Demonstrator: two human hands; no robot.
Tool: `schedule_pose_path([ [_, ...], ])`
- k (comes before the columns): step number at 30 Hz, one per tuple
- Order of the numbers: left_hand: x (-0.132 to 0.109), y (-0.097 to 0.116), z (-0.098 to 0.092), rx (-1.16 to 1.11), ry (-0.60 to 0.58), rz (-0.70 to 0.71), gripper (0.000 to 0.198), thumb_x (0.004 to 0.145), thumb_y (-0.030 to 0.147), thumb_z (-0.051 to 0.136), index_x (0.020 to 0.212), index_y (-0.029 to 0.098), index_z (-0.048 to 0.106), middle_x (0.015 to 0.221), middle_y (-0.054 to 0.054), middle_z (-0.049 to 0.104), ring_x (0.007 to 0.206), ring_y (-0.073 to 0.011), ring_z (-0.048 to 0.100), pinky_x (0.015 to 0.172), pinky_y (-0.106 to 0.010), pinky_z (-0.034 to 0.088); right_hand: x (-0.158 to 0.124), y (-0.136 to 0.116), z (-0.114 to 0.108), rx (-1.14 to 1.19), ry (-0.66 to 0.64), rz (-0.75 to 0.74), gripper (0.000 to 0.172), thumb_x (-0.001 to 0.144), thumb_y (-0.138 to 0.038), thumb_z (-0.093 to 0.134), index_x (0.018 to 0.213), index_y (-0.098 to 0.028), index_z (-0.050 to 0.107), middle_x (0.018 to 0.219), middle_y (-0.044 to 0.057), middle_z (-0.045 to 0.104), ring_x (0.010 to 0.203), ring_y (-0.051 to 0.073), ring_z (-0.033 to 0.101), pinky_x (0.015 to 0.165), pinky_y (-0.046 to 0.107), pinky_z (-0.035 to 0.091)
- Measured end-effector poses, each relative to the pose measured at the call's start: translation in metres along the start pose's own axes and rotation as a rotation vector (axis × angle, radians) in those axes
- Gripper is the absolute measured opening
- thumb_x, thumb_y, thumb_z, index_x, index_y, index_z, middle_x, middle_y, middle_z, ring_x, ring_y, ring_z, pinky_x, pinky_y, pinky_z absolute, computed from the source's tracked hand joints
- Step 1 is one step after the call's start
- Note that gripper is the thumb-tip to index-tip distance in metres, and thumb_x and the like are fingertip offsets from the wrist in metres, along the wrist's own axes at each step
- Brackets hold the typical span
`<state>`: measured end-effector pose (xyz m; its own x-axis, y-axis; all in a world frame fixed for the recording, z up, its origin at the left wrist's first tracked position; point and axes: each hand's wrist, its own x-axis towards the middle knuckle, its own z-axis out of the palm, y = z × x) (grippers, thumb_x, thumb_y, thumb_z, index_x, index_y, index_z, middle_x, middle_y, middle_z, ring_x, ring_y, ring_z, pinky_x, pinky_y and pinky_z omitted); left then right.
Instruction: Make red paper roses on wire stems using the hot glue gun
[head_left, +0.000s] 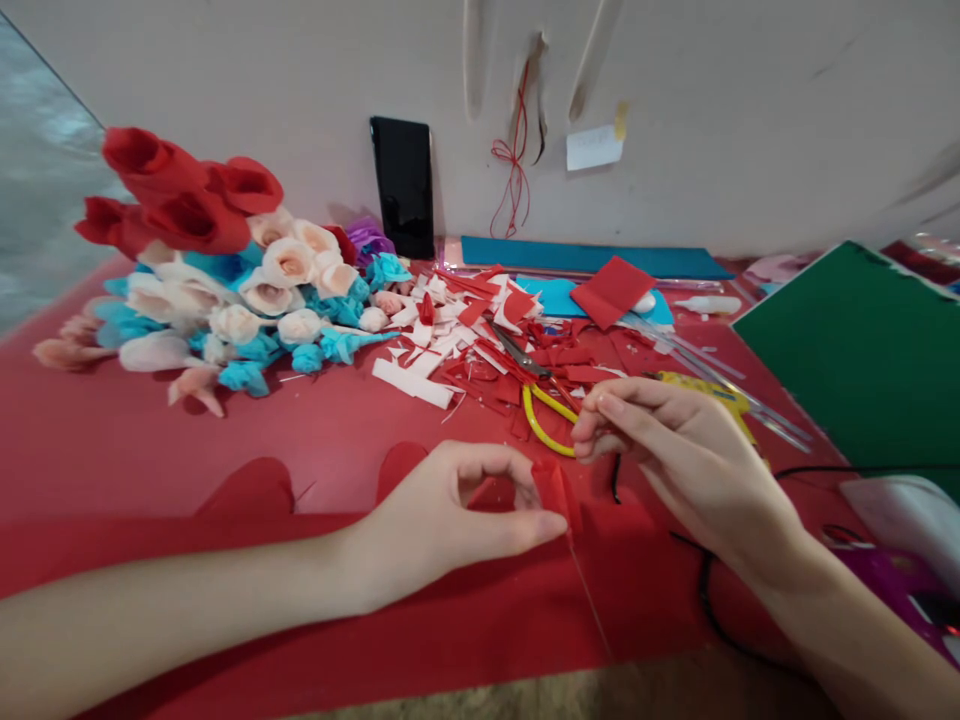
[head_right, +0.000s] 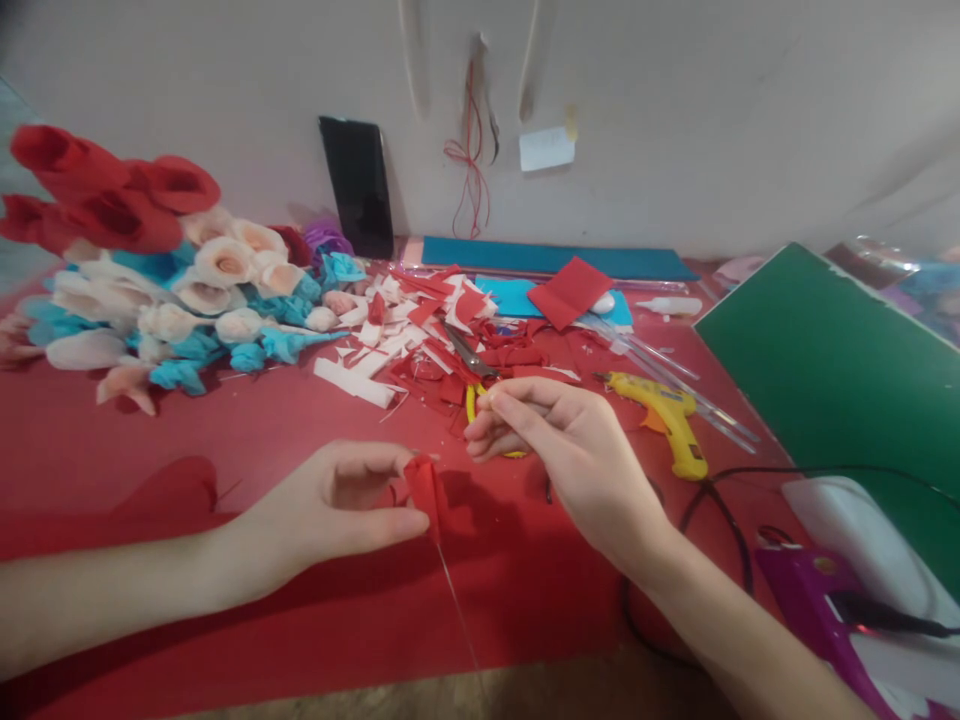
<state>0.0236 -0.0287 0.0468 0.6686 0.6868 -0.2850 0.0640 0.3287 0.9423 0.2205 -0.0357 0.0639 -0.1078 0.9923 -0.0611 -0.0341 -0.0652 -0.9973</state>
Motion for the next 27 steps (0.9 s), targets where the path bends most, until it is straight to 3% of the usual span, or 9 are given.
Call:
schedule_pose_path([
  [12,-0.0001,0.0025,0.0010,-0.005,0.007,-0.012,0.021,0.072,0.034,0.066,0.083,0.016,0.063,0.076,-0.002,0.063,0.085,-0.0186,0.060,0.080,-0.031,0.048,0.0028,0.0027,0.0011,0.084,-0.003,0.016,0.008,0.083,-0.021,0.058,0.086,-0.020,0.065,0.080,0.000,0.067,0.072,0.010,0.064,0.069,0.018,0.054],
  [27,0.0017,0.0031,0.0005,0.037,0.034,-0.009,0.022,0.071,0.035,0.066,0.082,0.016,0.063,0.079,-0.003,0.066,0.080,-0.0166,0.060,0.078,-0.029,0.047,-0.0004,0.0007,0.0008,0.060,-0.022,0.008,0.012,0.081,-0.014,0.059,0.090,-0.021,0.064,0.081,-0.001,0.068,0.073,0.007,0.064,0.071,0.013,0.052],
])
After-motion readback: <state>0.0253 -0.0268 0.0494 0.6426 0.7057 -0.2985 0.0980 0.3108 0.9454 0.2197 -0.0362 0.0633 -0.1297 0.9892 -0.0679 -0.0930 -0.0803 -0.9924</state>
